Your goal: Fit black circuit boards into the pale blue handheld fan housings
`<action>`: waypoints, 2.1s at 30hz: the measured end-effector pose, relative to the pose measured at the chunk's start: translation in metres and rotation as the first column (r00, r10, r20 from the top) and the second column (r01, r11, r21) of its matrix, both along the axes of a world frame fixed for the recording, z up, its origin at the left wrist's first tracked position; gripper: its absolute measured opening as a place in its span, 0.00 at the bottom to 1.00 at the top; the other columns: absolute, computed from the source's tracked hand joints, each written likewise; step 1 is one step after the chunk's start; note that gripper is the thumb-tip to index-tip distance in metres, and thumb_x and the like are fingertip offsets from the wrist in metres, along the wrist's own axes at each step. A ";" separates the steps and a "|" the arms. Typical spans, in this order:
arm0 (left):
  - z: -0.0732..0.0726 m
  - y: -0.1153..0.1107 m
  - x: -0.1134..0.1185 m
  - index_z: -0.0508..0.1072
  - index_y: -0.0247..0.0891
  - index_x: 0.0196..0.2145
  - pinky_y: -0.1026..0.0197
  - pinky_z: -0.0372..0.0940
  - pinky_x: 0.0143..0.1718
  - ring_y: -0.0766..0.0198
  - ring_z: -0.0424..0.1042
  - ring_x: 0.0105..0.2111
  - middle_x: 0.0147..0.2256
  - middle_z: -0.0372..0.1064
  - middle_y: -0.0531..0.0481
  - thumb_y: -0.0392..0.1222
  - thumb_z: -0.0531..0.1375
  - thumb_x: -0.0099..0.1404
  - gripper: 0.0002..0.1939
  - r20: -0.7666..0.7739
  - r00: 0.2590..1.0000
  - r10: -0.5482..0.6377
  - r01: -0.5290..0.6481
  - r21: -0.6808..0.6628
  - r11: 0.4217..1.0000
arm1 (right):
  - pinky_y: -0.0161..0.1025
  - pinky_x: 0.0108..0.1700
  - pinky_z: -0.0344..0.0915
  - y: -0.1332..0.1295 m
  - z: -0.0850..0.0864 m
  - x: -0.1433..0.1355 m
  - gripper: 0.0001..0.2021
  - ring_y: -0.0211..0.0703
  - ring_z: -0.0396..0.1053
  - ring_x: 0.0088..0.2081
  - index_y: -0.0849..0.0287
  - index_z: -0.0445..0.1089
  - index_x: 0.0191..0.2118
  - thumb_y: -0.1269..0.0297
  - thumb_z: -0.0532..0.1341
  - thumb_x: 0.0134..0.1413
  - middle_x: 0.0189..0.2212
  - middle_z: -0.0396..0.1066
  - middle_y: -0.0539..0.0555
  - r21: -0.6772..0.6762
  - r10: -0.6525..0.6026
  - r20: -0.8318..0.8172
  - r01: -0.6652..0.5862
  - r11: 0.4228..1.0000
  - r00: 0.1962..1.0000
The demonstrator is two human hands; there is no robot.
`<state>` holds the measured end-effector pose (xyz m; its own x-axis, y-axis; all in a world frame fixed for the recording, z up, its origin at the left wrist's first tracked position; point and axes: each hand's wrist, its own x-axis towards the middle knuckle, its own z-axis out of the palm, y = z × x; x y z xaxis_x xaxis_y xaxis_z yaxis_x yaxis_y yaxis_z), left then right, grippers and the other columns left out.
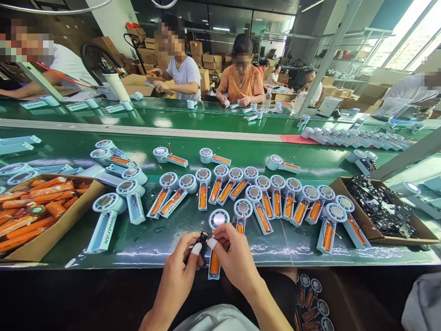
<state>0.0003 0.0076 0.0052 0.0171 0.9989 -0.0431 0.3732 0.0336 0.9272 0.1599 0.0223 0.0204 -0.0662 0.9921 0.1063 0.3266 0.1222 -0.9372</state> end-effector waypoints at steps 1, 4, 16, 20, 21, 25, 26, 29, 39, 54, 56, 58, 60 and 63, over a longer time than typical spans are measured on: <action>0.002 0.000 0.000 0.71 0.42 0.44 0.58 0.68 0.30 0.62 0.72 0.24 0.39 0.77 0.45 0.43 0.51 0.68 0.12 0.001 1.000 -0.010 0.010 -0.007 1.000 | 0.33 0.31 0.68 -0.001 0.001 0.000 0.03 0.38 0.70 0.28 0.57 0.72 0.38 0.68 0.61 0.60 0.28 0.75 0.49 0.004 0.014 0.019 -0.014 1.000 1.000; 0.007 0.000 0.000 0.73 0.42 0.39 0.61 0.64 0.25 0.63 0.67 0.20 0.28 0.73 0.50 0.44 0.51 0.68 0.11 0.023 0.999 -0.030 0.031 -0.063 0.998 | 0.34 0.36 0.69 -0.004 0.003 0.003 0.08 0.40 0.73 0.34 0.56 0.76 0.39 0.70 0.59 0.62 0.34 0.76 0.52 0.077 0.088 0.100 -0.096 0.992 0.991; 0.013 0.006 0.000 0.76 0.40 0.37 0.64 0.51 0.18 0.66 0.54 0.17 0.18 0.57 0.58 0.58 0.56 0.66 0.19 0.207 0.974 -0.091 0.136 -0.213 0.968 | 0.36 0.40 0.71 -0.010 -0.003 0.003 0.12 0.43 0.74 0.38 0.55 0.76 0.46 0.74 0.58 0.63 0.38 0.76 0.55 0.193 0.099 0.220 -0.143 0.971 0.970; 0.012 0.006 -0.001 0.72 0.39 0.37 0.65 0.52 0.19 0.67 0.54 0.18 0.18 0.54 0.60 0.53 0.56 0.65 0.15 0.214 0.973 -0.090 0.142 -0.242 0.960 | 0.35 0.41 0.70 -0.010 0.000 0.006 0.13 0.42 0.74 0.39 0.55 0.77 0.45 0.76 0.58 0.62 0.38 0.75 0.54 0.094 0.165 0.229 -0.190 0.977 0.959; 0.012 0.006 -0.001 0.72 0.39 0.37 0.65 0.52 0.19 0.67 0.55 0.18 0.18 0.55 0.60 0.53 0.55 0.65 0.15 0.214 0.973 -0.091 0.146 -0.254 0.956 | 0.35 0.41 0.70 -0.010 0.001 0.006 0.13 0.42 0.74 0.39 0.55 0.77 0.44 0.76 0.58 0.62 0.38 0.75 0.54 0.089 0.172 0.238 -0.198 0.976 0.956; 0.010 0.006 0.003 0.69 0.39 0.38 0.65 0.54 0.20 0.68 0.56 0.19 0.21 0.56 0.60 0.55 0.54 0.65 0.17 0.221 0.973 -0.070 0.131 -0.279 0.951 | 0.35 0.39 0.68 -0.008 0.001 0.005 0.10 0.42 0.73 0.37 0.55 0.77 0.39 0.76 0.59 0.60 0.35 0.74 0.52 0.107 0.113 0.256 -0.144 0.984 0.960; 0.009 0.005 0.004 0.68 0.39 0.40 0.65 0.55 0.20 0.68 0.57 0.20 0.22 0.58 0.59 0.56 0.54 0.66 0.17 0.232 0.971 -0.051 0.115 -0.273 0.955 | 0.35 0.38 0.67 -0.007 0.000 0.004 0.10 0.42 0.72 0.36 0.56 0.76 0.38 0.76 0.59 0.60 0.34 0.74 0.52 0.115 0.089 0.251 -0.121 0.986 0.964; 0.006 0.004 0.006 0.65 0.40 0.47 0.65 0.61 0.21 0.67 0.63 0.23 0.33 0.66 0.53 0.55 0.54 0.66 0.19 0.263 0.965 0.018 0.047 -0.239 0.970 | 0.34 0.37 0.67 -0.003 -0.002 0.001 0.10 0.41 0.72 0.35 0.56 0.75 0.37 0.76 0.58 0.59 0.33 0.74 0.51 0.168 0.006 0.246 -0.049 0.985 0.969; -0.004 -0.006 0.005 0.70 0.39 0.52 0.54 0.73 0.38 0.61 0.77 0.31 0.47 0.75 0.43 0.49 0.53 0.67 0.20 0.144 0.989 0.013 0.005 -0.124 0.992 | 0.37 0.38 0.63 0.003 0.002 -0.001 0.10 0.44 0.70 0.37 0.57 0.72 0.37 0.78 0.58 0.59 0.37 0.73 0.52 0.237 -0.033 0.539 -0.114 0.965 0.842; -0.009 -0.003 0.005 0.78 0.42 0.44 0.54 0.73 0.48 0.55 0.77 0.46 0.45 0.77 0.46 0.42 0.57 0.65 0.12 0.136 0.989 0.059 -0.075 0.117 0.990 | 0.40 0.34 0.55 0.003 0.013 -0.006 0.09 0.44 0.64 0.33 0.57 0.66 0.30 0.77 0.59 0.59 0.32 0.69 0.51 0.275 -0.084 0.780 -0.219 0.936 0.620; -0.009 0.000 0.001 0.78 0.42 0.44 0.54 0.74 0.45 0.56 0.78 0.42 0.45 0.77 0.45 0.44 0.58 0.65 0.13 0.190 0.981 0.042 -0.045 0.013 0.999 | 0.39 0.35 0.56 0.005 0.011 -0.003 0.08 0.43 0.64 0.34 0.57 0.67 0.32 0.76 0.58 0.60 0.34 0.70 0.51 0.256 -0.045 0.759 -0.234 0.938 0.650; -0.008 0.001 -0.002 0.78 0.42 0.45 0.55 0.75 0.43 0.57 0.79 0.39 0.45 0.77 0.46 0.45 0.58 0.65 0.14 0.218 0.976 0.021 -0.011 -0.047 0.999 | 0.39 0.35 0.57 0.006 0.012 -0.002 0.08 0.43 0.65 0.34 0.57 0.67 0.32 0.76 0.58 0.60 0.34 0.69 0.51 0.253 -0.030 0.748 -0.243 0.936 0.663; -0.008 0.001 -0.002 0.79 0.43 0.45 0.54 0.75 0.44 0.57 0.78 0.41 0.46 0.77 0.46 0.44 0.58 0.65 0.14 0.197 0.980 0.006 -0.006 -0.003 1.000 | 0.39 0.34 0.56 0.005 0.014 -0.002 0.08 0.44 0.64 0.33 0.57 0.67 0.31 0.77 0.59 0.59 0.33 0.69 0.51 0.262 -0.041 0.770 -0.257 0.930 0.636; -0.006 0.000 0.000 0.80 0.44 0.43 0.53 0.72 0.49 0.55 0.77 0.46 0.45 0.77 0.46 0.43 0.58 0.65 0.13 0.115 0.993 0.019 -0.035 0.142 0.989 | 0.40 0.32 0.56 0.004 0.017 -0.004 0.09 0.45 0.64 0.32 0.57 0.67 0.29 0.77 0.59 0.57 0.31 0.68 0.52 0.255 -0.052 0.819 -0.282 0.925 0.571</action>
